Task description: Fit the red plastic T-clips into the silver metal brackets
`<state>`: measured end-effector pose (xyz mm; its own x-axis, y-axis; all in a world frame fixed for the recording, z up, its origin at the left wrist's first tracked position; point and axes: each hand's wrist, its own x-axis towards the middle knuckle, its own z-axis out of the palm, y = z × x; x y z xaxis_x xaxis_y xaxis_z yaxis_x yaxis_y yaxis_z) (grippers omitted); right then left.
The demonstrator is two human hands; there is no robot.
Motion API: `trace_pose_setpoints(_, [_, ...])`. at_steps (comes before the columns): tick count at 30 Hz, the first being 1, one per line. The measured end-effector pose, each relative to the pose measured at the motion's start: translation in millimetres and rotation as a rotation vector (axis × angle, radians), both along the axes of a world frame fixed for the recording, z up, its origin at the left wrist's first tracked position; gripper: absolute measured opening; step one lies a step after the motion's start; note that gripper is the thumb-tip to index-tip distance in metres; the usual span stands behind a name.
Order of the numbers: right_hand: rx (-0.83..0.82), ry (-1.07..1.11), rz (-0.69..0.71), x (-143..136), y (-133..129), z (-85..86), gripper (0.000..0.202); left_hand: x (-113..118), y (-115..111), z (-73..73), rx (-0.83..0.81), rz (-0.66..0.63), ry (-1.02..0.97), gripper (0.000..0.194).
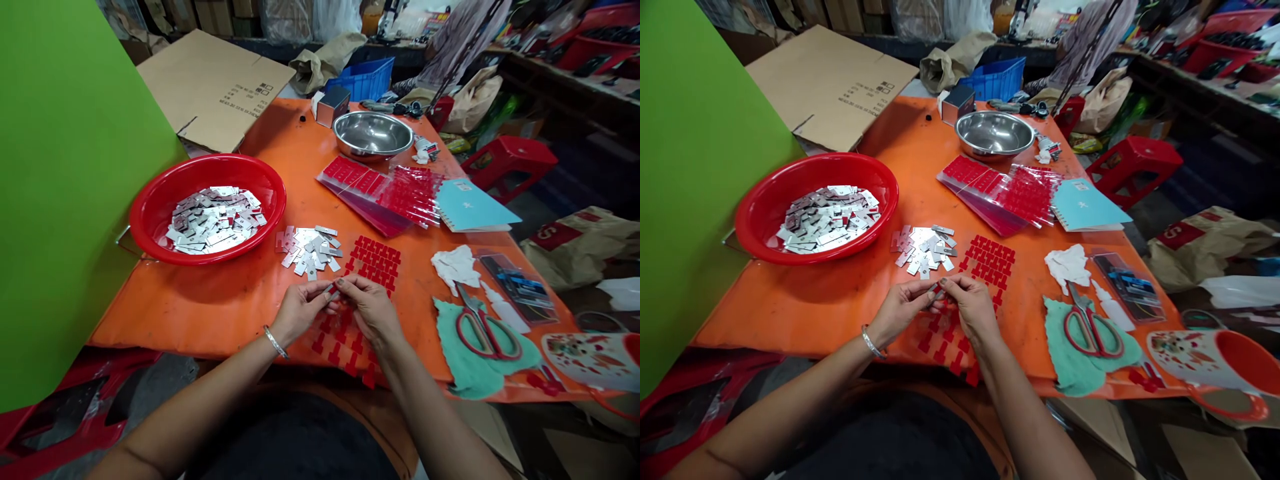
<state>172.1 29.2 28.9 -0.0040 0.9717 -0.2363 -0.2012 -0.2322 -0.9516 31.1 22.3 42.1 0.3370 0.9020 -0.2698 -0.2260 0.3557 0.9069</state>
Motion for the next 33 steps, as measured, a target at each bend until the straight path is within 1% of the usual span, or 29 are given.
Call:
trace_pose_setpoints(2, [-0.019, -0.054, 0.080, -3.5, 5.3, -3.4, 0.027, -16.1, 3.4, 2.9, 0.051, -0.003, 0.119, 0.029])
trace_pose_setpoints(4, [0.048, -0.218, 0.123, -6.4, 12.9, -7.4, 0.029, -38.4, 10.5, 11.9, 0.179, 0.073, 0.286, 0.030])
trace_pose_setpoints(5, [0.109, -0.334, 0.127, -7.8, 17.2, -9.7, 0.028, -51.9, 15.8, 18.5, 0.276, 0.144, 0.390, 0.031])
trace_pose_setpoints(7, [0.252, -0.615, 0.120, -11.3, 25.4, -14.8, 0.022, -82.1, 29.2, 33.5, 0.482, 0.330, 0.625, 0.033])
trace_pose_setpoints(8, [0.316, -0.762, 0.117, -13.6, 28.8, -17.2, 0.019, -97.8, 37.0, 40.7, 0.557, 0.422, 0.761, 0.032])
trace_pose_setpoints(10, [0.398, -1.034, 0.123, -20.0, 33.6, -21.0, 0.015, -127.6, 53.0, 51.3, 0.643, 0.534, 1.022, 0.031])
trace_pose_setpoints(12, [0.420, -1.262, 0.154, -28.1, 35.7, -22.7, 0.017, -150.7, 66.1, 56.0, 0.661, 0.568, 1.232, 0.029])
trace_pose_setpoints(13, [0.417, -1.359, 0.170, -32.3, 36.1, -22.7, 0.019, -158.1, 70.3, 56.8, 0.675, 0.569, 1.296, 0.028])
trace_pose_setpoints(15, [0.398, -1.512, 0.194, -40.3, 36.2, -21.5, 0.025, -163.0, 72.2, 56.9, 0.737, 0.583, 1.325, 0.027])
trace_pose_setpoints(17, [0.366, -1.597, 0.204, -46.3, 36.1, -19.6, 0.026, -154.6, 65.2, 56.6, 0.814, 0.629, 1.227, 0.028])
trace_pose_setpoints(19, [0.333, -1.612, 0.206, -49.5, 36.1, -17.5, 0.024, -136.0, 51.9, 54.5, 0.830, 0.653, 1.048, 0.025])
trace_pose_setpoints(21, [0.292, -1.567, 0.181, -49.8, 35.7, -15.5, 0.022, -112.3, 37.1, 47.6, 0.761, 0.599, 0.844, 0.020])
trace_pose_setpoints(22, [0.275, -1.511, 0.158, -49.1, 35.1, -14.7, 0.023, -99.9, 30.6, 41.6, 0.687, 0.541, 0.743, 0.019])
trace_pose_setpoints(24, [0.255, -1.316, 0.104, -46.5, 32.1, -13.4, 0.026, -76.1, 20.5, 25.5, 0.471, 0.412, 0.528, 0.020])
trace_pose_setpoints(26, [0.235, -1.009, 0.069, -43.9, 25.9, -12.6, 0.030, -54.9, 13.8, 7.0, 0.249, 0.325, 0.319, 0.025])
trace_pose_setpoints(28, [0.182, -0.673, 0.061, -41.9, 16.1, -11.7, 0.032, -37.6, 8.9, -9.1, 0.100, 0.275, 0.158, 0.028])
trace_pose_setpoints(30, [0.114, -0.444, 0.072, -40.2, 4.1, -10.5, 0.033, -25.7, 5.1, -19.9, 0.025, 0.262, 0.069, 0.028])
trace_pose_setpoints(31, [0.101, -0.405, 0.085, -39.0, -1.9, -9.9, 0.033, -22.3, 3.6, -22.9, 0.012, 0.268, 0.062, 0.028])
trace_pose_setpoints(32, [0.113, -0.421, 0.097, -37.2, -7.6, -9.5, 0.033, -20.6, 2.4, -24.6, 0.020, 0.276, 0.093, 0.027])
trace_pose_setpoints(33, [0.152, -0.482, 0.104, -35.0, -12.6, -9.6, 0.032, -20.4, 1.7, -25.1, 0.059, 0.275, 0.169, 0.025])
